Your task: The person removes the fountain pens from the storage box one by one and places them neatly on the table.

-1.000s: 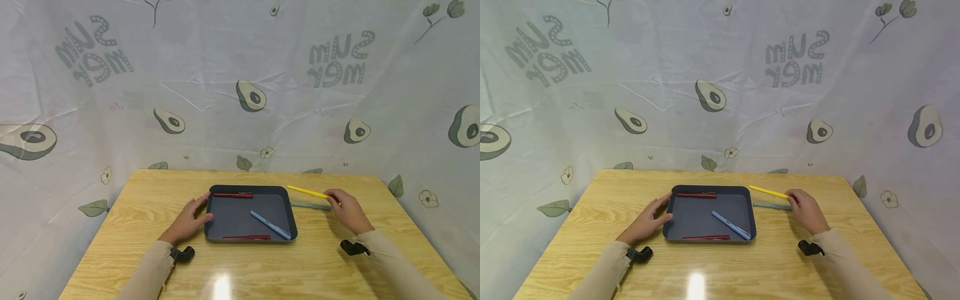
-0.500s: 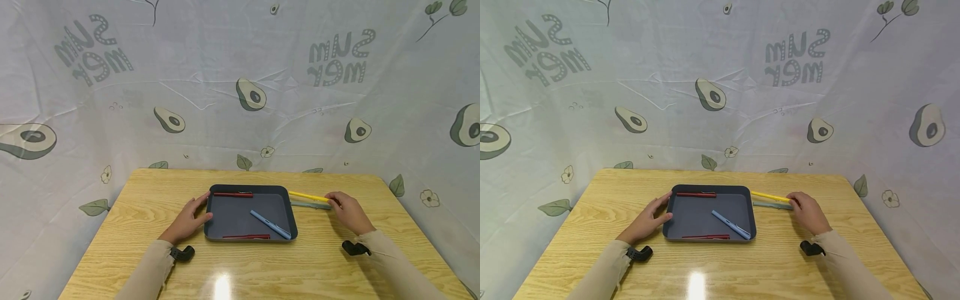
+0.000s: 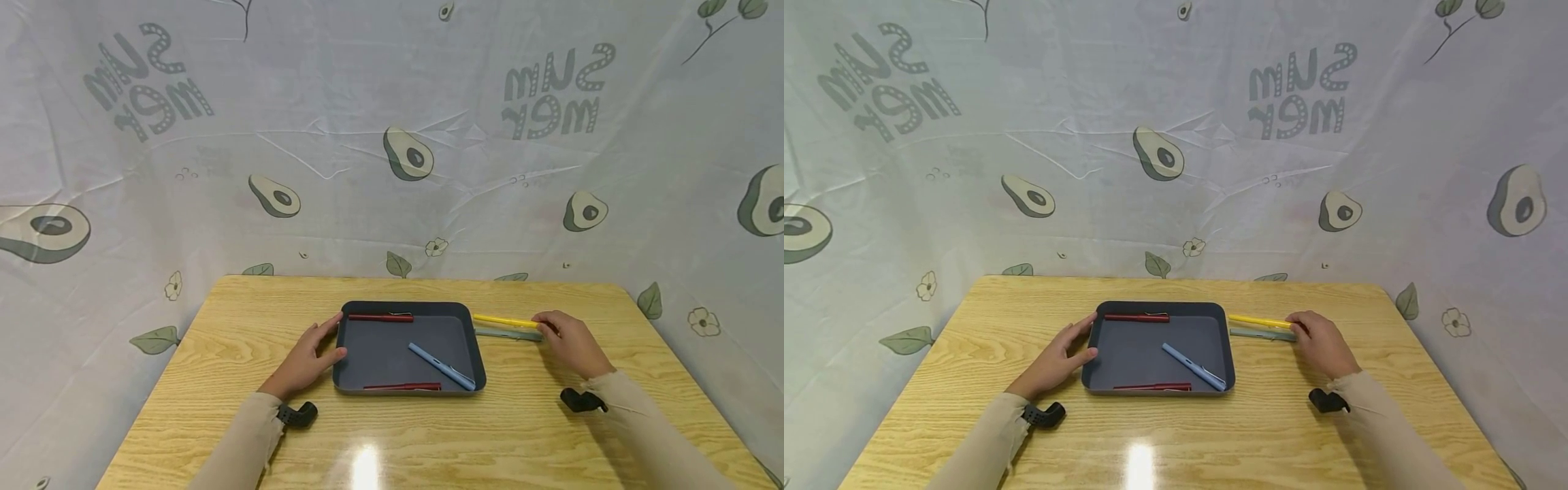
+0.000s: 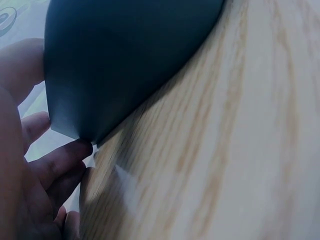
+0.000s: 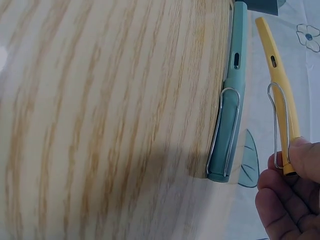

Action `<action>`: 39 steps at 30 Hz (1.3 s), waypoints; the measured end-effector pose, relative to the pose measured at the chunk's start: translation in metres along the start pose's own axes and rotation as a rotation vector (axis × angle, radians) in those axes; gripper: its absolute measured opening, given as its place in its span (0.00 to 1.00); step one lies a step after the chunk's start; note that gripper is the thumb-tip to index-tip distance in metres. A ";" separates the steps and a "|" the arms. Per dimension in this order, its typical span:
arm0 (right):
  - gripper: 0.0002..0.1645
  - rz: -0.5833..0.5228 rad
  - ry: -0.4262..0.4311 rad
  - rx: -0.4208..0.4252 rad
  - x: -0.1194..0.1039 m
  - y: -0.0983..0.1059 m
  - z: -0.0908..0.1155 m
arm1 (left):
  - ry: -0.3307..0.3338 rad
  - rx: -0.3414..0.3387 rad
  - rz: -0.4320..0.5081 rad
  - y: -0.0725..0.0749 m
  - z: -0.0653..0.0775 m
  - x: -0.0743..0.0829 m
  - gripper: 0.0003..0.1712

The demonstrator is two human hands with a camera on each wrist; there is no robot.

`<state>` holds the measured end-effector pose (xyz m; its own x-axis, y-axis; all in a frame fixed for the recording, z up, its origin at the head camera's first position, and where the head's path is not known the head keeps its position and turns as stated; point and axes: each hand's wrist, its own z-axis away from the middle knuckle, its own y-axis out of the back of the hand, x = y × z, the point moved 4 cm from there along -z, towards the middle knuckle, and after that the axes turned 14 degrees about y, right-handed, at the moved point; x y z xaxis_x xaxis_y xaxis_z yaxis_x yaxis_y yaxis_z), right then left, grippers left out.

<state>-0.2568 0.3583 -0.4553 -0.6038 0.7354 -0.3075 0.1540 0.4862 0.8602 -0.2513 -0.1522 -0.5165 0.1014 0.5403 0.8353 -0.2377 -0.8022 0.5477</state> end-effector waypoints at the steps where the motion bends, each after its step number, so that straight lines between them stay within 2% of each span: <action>1: 0.11 -0.001 0.000 0.000 0.000 0.000 0.000 | 0.002 0.001 -0.002 0.000 0.000 0.000 0.43; 16: 0.10 0.027 0.033 0.045 0.006 0.004 -0.002 | 0.006 0.002 -0.012 0.001 -0.001 0.000 0.42; 24: 0.12 -0.005 -0.021 -0.004 0.013 0.005 -0.003 | -0.006 0.007 -0.024 0.001 -0.001 0.000 0.43; 39: 0.11 -0.075 -0.058 -0.086 0.027 -0.005 -0.005 | -0.008 0.011 -0.011 0.000 -0.004 -0.005 0.43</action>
<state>-0.2772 0.3733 -0.4658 -0.5643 0.7256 -0.3937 0.0406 0.5007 0.8647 -0.2555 -0.1536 -0.5211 0.1113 0.5472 0.8295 -0.2260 -0.7989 0.5574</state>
